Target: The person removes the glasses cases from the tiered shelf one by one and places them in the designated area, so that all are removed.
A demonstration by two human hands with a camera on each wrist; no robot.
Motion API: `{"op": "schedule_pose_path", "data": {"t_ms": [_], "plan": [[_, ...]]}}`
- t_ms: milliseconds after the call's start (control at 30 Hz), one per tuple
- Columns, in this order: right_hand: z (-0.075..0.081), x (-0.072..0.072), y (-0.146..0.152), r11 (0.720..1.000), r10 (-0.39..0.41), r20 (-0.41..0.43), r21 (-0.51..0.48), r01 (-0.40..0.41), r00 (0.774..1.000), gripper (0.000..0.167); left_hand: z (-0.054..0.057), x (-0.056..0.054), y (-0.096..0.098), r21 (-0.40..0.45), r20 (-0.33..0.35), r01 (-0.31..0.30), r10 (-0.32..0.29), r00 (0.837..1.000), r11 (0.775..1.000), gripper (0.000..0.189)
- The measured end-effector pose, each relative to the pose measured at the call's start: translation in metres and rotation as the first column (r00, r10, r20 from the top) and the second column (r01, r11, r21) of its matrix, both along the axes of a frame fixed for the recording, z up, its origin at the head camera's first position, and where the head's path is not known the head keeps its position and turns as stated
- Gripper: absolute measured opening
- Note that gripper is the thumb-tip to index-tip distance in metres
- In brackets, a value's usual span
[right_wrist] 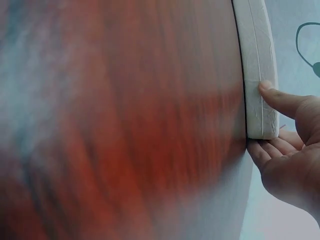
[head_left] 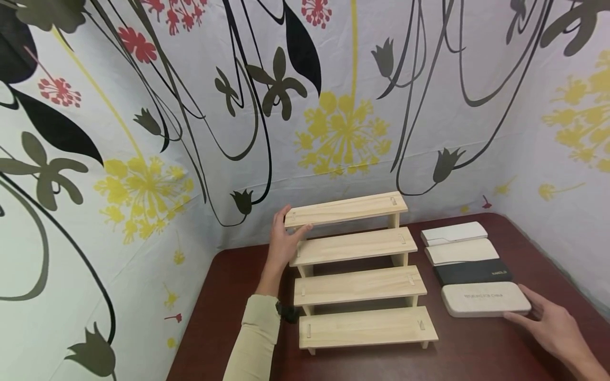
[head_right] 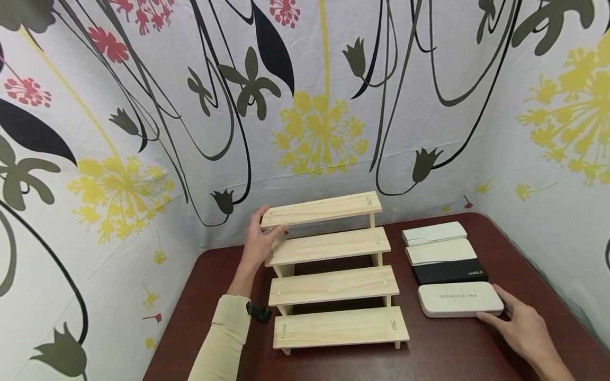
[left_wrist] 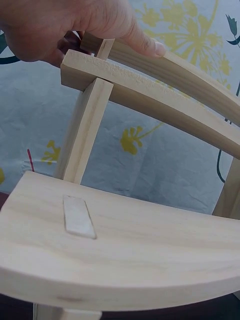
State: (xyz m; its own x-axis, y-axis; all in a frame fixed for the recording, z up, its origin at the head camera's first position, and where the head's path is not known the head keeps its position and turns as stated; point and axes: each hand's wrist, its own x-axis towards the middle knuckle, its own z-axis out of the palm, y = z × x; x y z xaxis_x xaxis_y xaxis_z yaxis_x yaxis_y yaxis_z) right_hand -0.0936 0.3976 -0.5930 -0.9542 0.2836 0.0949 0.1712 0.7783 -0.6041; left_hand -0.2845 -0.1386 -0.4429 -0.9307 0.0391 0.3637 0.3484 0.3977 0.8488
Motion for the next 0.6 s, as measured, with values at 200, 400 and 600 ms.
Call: {"op": "schedule_pose_path", "data": {"t_ms": [200, 400, 600], "plan": [[-0.0011, -0.0005, 0.0017, 0.999, -0.032, -0.002, -0.004, 0.032, 0.999, 0.093, 0.0016, 0.0014, 0.0006, 0.004, -0.006, 0.001, -0.001, 1.000, 1.000, 0.087], [0.0014, -0.0006, -0.0005, 0.997, -0.070, 0.035, -0.014, 0.070, 0.997, 0.095, 0.0010, 0.0012, 0.0008, 0.015, -0.004, 0.011, -0.011, 1.000, 1.000, 0.089], [0.0064, -0.0008, -0.0051, 0.998, -0.055, 0.042, -0.015, 0.056, 0.998, 0.108, 0.0006, 0.0018, 0.0006, 0.006, 0.000, -0.002, 0.002, 1.000, 1.000, 0.089]]}}
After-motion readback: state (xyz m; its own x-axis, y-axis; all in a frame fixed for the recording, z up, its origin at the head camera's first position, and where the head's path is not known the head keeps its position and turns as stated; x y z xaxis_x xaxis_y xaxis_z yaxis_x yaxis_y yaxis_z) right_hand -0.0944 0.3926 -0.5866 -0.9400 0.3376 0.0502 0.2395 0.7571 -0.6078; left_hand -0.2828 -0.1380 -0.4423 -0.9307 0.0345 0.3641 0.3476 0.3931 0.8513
